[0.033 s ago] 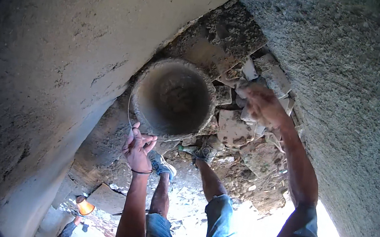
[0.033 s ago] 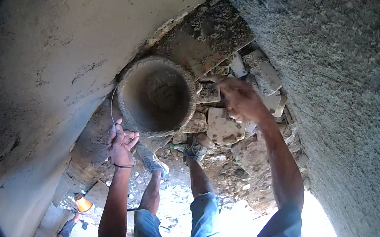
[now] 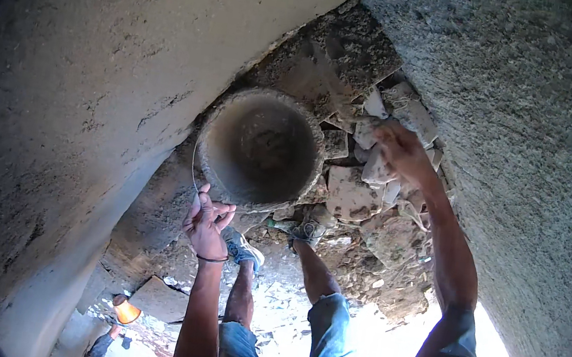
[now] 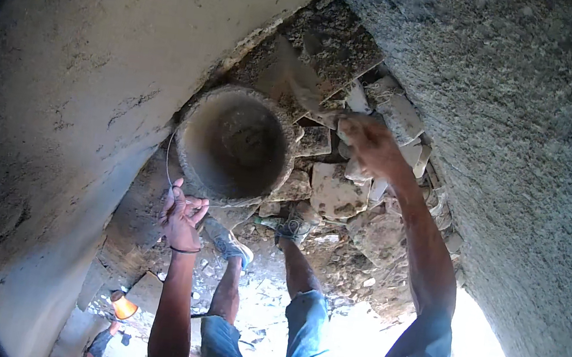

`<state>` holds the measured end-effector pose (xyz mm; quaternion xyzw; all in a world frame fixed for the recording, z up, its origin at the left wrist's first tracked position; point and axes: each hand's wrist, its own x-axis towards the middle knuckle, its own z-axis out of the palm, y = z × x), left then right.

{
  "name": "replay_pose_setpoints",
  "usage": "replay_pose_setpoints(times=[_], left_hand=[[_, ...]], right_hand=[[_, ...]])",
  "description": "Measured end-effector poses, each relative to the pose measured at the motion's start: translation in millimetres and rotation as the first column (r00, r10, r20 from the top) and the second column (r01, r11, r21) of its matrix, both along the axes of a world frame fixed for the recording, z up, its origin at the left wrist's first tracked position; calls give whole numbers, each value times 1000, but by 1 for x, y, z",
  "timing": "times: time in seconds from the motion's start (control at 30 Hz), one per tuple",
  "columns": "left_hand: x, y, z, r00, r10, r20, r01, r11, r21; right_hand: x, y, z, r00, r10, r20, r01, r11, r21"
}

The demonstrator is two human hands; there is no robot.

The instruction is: The person pours water from a plastic bottle into a bucket of mortar mix. The person then scoops mortar from a bucket and applies it onto the wall using a trowel.

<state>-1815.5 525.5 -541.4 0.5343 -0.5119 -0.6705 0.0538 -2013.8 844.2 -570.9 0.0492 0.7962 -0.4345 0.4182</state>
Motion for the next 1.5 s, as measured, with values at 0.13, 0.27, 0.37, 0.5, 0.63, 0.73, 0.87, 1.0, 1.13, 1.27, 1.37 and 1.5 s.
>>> replay_pose_setpoints(times=[0.13,0.27,0.37,0.5,0.63,0.73,0.87,1.0,1.13,1.27,1.37,1.5], left_hand=[[1,-7,-7,1000,16,8,-16,1000,1],[2,-12,-2,1000,-8,7,8,1000,-27],[7,-18,2,999,-24,45,27,997,-73],[-3,22,-25,990,29,-140,-11,991,132],[23,-15,-4,999,-48,10,48,999,8],[12,3,-10,996,-70,-46,73,996,55],[12,1,-7,996,-72,-59,75,996,49],[10,-1,-2,997,-64,-44,67,996,55],[4,5,1,997,-60,-49,62,997,45],[-1,9,5,996,-68,-57,71,996,58],[7,0,2,995,-80,-61,81,997,14],[2,0,9,997,-63,-48,64,998,28]], right_hand=[[5,34,-87,751,488,-444,-249,833,494],[-54,29,-191,625,626,-467,-235,721,651],[-121,-1,-258,85,564,-822,-36,826,563],[-203,90,-267,622,463,-632,-15,814,581],[-92,-45,-168,774,317,-547,100,793,602],[-77,0,-130,656,287,-698,214,816,537],[-7,10,-53,599,325,-732,78,886,457],[49,11,16,705,381,-598,-253,923,290],[85,-19,27,915,307,-262,-358,916,-180],[64,-48,61,807,222,548,-78,959,-274],[51,-43,61,772,11,636,204,943,-263],[-6,-22,26,961,-172,218,207,967,-149]])
